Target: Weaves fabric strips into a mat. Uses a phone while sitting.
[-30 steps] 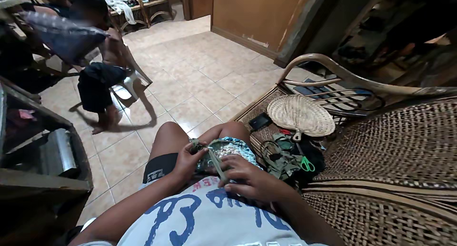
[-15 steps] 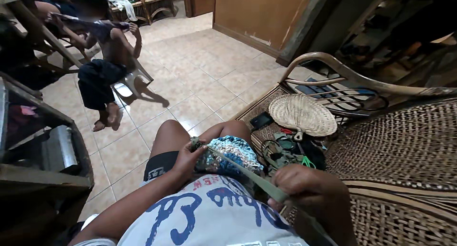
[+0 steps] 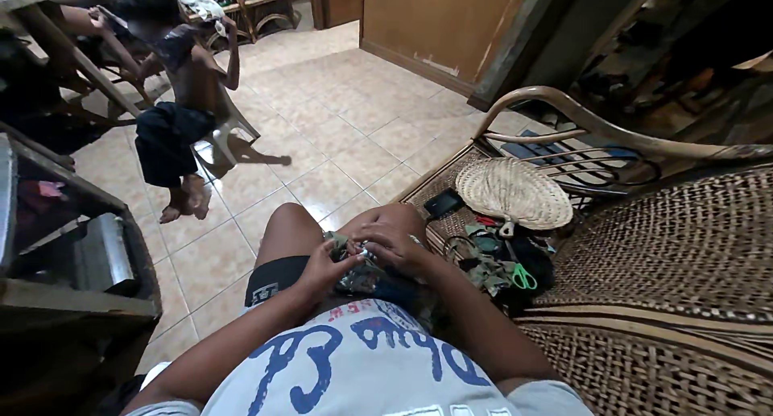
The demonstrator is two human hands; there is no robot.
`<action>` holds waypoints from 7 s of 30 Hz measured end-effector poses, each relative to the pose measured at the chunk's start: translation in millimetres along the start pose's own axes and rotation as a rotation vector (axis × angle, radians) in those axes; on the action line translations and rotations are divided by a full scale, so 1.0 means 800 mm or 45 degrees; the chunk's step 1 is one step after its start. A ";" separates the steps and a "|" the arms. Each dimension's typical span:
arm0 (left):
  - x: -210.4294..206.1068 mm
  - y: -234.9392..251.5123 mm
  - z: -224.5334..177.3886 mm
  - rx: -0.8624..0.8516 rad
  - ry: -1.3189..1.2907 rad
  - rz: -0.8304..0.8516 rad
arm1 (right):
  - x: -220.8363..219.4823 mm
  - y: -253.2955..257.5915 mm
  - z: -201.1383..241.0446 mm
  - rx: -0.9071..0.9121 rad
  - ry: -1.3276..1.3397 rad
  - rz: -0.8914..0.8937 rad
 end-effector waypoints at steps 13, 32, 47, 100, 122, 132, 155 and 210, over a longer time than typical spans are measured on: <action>0.011 0.000 -0.022 0.061 -0.152 0.003 | 0.011 0.008 0.029 -0.291 0.026 -0.040; 0.029 0.014 -0.031 0.288 0.257 0.276 | -0.012 0.033 0.040 -0.753 0.723 -0.479; 0.017 0.002 -0.017 0.223 0.072 0.079 | -0.026 0.024 0.032 -0.696 0.697 -0.668; 0.017 0.021 -0.032 0.311 -0.316 -0.062 | 0.035 0.010 0.020 -0.174 -0.144 0.087; 0.010 0.049 -0.032 -0.077 0.800 0.288 | 0.039 0.012 0.036 -0.346 -0.575 0.226; 0.013 0.054 -0.032 0.098 0.575 0.499 | 0.046 0.041 0.035 0.086 -0.889 -0.047; 0.007 0.033 -0.022 0.111 -0.115 0.144 | 0.009 -0.003 0.028 -0.113 -0.236 -0.085; -0.006 0.024 -0.021 0.086 0.286 0.143 | 0.017 -0.008 0.030 -0.500 0.340 -0.272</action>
Point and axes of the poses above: each hand's wrist, its own y-axis towards the middle knuckle, its own x-axis out of the back of the hand, z = x × y, the point moved 2 cm from there along y, towards the middle knuckle, and after that the axes turned 8 degrees about x, right-handed, at the moved point
